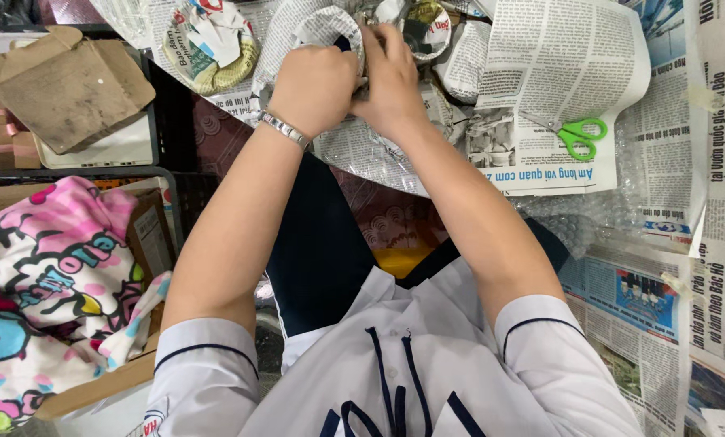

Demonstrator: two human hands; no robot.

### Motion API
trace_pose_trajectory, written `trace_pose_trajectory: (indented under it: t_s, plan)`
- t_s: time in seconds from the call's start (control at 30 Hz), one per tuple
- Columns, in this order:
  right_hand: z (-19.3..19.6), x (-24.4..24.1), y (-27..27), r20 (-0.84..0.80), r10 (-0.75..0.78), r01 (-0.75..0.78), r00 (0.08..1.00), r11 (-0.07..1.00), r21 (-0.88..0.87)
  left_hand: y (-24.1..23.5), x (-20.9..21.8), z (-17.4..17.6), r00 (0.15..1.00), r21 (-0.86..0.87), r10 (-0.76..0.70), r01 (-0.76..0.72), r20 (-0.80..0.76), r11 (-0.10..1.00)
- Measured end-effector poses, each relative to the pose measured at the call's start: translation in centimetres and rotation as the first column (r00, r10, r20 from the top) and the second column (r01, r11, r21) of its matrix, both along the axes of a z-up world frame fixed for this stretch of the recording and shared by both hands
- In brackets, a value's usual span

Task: The person cuts newspaper sheets with scissors, wraps a blue ceramic mug with the cut newspaper, and places the wrapped mug on a pile of other wrapped items. The person repeats this process with another mug.

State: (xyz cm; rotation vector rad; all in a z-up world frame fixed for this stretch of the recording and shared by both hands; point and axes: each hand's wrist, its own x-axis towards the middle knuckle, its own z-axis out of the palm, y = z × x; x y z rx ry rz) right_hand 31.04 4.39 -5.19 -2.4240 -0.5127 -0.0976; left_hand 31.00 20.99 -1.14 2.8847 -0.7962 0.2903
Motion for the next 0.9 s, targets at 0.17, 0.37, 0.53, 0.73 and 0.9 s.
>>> trace_pose_trajectory:
  t_s: [0.17,0.37,0.53,0.73,0.9]
  plan:
    - [2.3,-1.7,-1.7,-0.097,0.054,-0.055,0.994,0.998,-0.008,-1.3,0.3,-2.2,0.999,0.063,-0.005,0.003,0.032,0.998]
    - [4.7,-4.9,-4.2,-0.048,0.074,-0.075,0.996,0.997,-0.016,-1.9,-0.8,-3.2,0.998,0.089,-0.013,0.007,0.065,0.996]
    - [6.1,-8.7,-8.1,-0.11,0.021,-0.008,0.994,0.993,0.117,-2.3,-3.2,-1.3,0.99,0.027,0.052,-0.056,0.128,0.998]
    - [6.3,-12.8,-14.0,-0.125,-0.113,0.137,0.986,0.969,0.205,-3.3,-9.9,1.1,0.987,-0.134,-0.052,0.073,0.15,0.988]
    - [4.9,-15.2,-17.1,-0.094,-0.204,0.221,0.974,0.946,0.237,0.0,-7.1,0.2,0.968,-0.175,0.208,-0.183,0.141,0.967]
